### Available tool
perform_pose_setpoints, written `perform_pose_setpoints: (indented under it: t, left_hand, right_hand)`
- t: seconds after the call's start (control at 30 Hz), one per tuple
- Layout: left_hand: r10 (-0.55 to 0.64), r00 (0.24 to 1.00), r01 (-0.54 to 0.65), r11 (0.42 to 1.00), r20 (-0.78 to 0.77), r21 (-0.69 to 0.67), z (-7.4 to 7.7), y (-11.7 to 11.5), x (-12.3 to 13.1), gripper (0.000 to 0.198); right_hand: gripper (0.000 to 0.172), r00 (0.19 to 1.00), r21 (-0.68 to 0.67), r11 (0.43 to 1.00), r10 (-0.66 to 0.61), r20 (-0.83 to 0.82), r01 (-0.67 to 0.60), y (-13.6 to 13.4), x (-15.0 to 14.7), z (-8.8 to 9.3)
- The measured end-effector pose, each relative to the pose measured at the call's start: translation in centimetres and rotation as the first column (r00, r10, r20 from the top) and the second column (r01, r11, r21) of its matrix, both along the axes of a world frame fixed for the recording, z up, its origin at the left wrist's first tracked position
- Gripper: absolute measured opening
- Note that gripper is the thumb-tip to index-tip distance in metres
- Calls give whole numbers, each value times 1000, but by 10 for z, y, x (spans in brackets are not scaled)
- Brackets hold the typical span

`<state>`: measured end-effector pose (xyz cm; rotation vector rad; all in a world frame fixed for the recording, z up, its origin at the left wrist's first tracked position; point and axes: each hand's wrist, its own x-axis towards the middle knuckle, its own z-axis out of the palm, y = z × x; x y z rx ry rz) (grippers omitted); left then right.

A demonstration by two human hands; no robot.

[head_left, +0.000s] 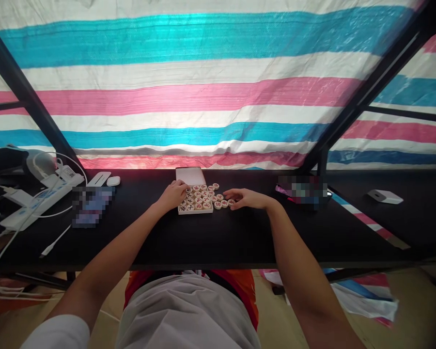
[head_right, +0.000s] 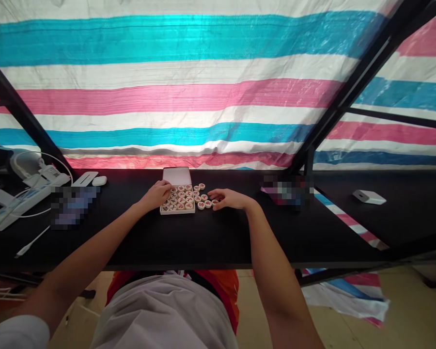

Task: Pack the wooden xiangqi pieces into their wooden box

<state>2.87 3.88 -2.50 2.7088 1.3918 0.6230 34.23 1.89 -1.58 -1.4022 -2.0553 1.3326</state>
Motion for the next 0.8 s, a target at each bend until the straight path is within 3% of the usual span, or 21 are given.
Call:
perform_pose_setpoints:
  t: [0.27, 0.8]
  left_hand:
    - [3, 1000, -3, 1000, -1, -4, 0, 0, 0, 30]
    - [-4, 1000, 4, 1000, 13, -10, 0, 1, 0, 31]
  right_hand:
    - [73, 999, -3, 999, -33, -9, 33, 2, 8, -4]
    - [54, 995, 122, 989, -89, 45, 83, 4, 2, -5]
